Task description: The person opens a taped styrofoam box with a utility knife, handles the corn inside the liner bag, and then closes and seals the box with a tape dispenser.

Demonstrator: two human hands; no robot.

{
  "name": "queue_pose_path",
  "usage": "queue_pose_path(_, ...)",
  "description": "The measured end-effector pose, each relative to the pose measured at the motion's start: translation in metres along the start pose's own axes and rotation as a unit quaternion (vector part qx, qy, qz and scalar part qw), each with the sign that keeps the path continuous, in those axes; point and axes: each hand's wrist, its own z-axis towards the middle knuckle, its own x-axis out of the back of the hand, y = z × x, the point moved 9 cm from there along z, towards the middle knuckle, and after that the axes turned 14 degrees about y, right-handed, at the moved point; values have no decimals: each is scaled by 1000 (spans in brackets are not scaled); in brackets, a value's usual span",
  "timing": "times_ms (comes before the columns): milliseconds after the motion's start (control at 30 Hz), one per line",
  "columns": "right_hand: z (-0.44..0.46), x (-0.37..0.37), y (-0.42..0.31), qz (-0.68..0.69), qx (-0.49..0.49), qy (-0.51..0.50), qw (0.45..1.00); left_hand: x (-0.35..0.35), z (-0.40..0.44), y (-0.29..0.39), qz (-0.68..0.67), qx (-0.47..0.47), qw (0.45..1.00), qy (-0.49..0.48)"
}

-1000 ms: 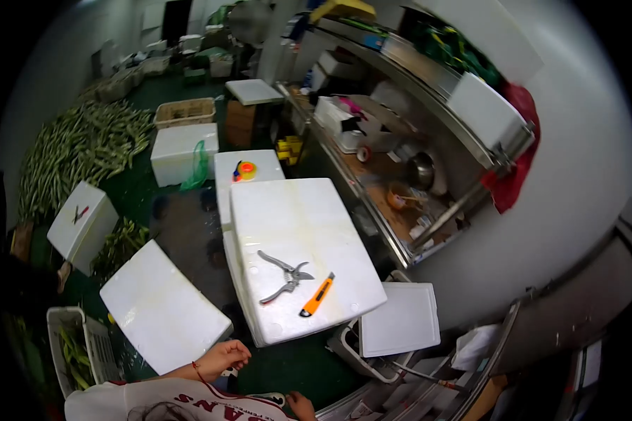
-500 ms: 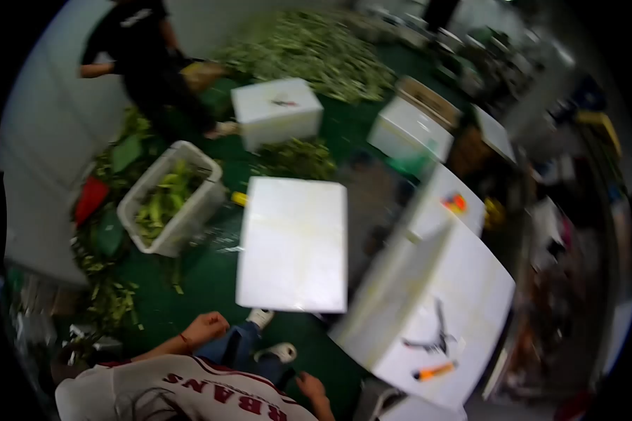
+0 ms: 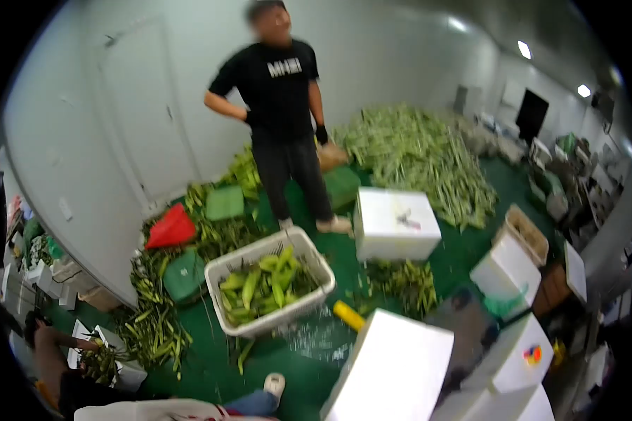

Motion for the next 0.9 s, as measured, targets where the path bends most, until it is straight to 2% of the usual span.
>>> queue_pose_path(33, 6, -22, 15, -37, -23, -56, 998, 7, 23, 24, -7, -65, 998, 16)
queue_pose_path(67, 40, 39, -49, 124, -228, -112, 959, 17, 52, 58, -47, -126, 991, 25)
queue_pose_path(100, 40, -1, -36, 66, -201, -184, 960, 25, 67, 92, -162, -145, 976, 8)
queue_pose_path(133, 78, 65, -85, 127, -270, -202, 933, 43, 54, 144, -337, -120, 931, -68)
queue_pose_path(200, 141, 140, -123, 134, -297, -94, 941, 91, -3, 256, -409, -89, 902, -103)
queue_pose_path(267, 182, 176, -124, 182, -336, 27, 924, 90, -1, 323, -308, -146, 935, -96)
queue_pose_path(367, 211, 201, -111, 232, -397, 51, 887, 67, 2, 386, -171, -241, 947, -130)
queue_pose_path(400, 212, 198, -98, 230, -417, 56, 877, 57, 3, 411, -126, -276, 941, -147)
queue_pose_path(467, 209, 183, -61, 223, -454, 70, 860, 52, -5, 459, 18, -375, 919, -121)
queue_pose_path(533, 192, 137, -10, 192, -494, 43, 847, 39, 7, 495, 76, -389, 912, -108)
queue_pose_path(567, 185, 124, 10, 167, -519, 21, 838, 37, 10, 512, 91, -355, 923, -120)
queue_pose_path(633, 170, 92, 54, 184, -560, 2, 808, 40, 10, 548, 130, -306, 934, -133)
queue_pose_path(700, 168, 68, 84, 222, -593, -17, 774, 40, 14, 597, 197, -320, 919, -121)
queue_pose_path(767, 208, 168, 91, 185, -524, 90, 827, 38, 12, 649, 256, -352, 894, -109)
queue_pose_path(800, 219, 235, 99, 198, -526, 144, 815, 34, 7, 682, 283, -370, 879, -103)
queue_pose_path(867, 196, 316, 162, 51, -538, 282, 793, 25, -10, 750, 327, -418, 842, -89)
queue_pose_path(900, 170, 378, 188, 1, -544, 377, 750, 23, -22, 786, 345, -445, 823, -76)
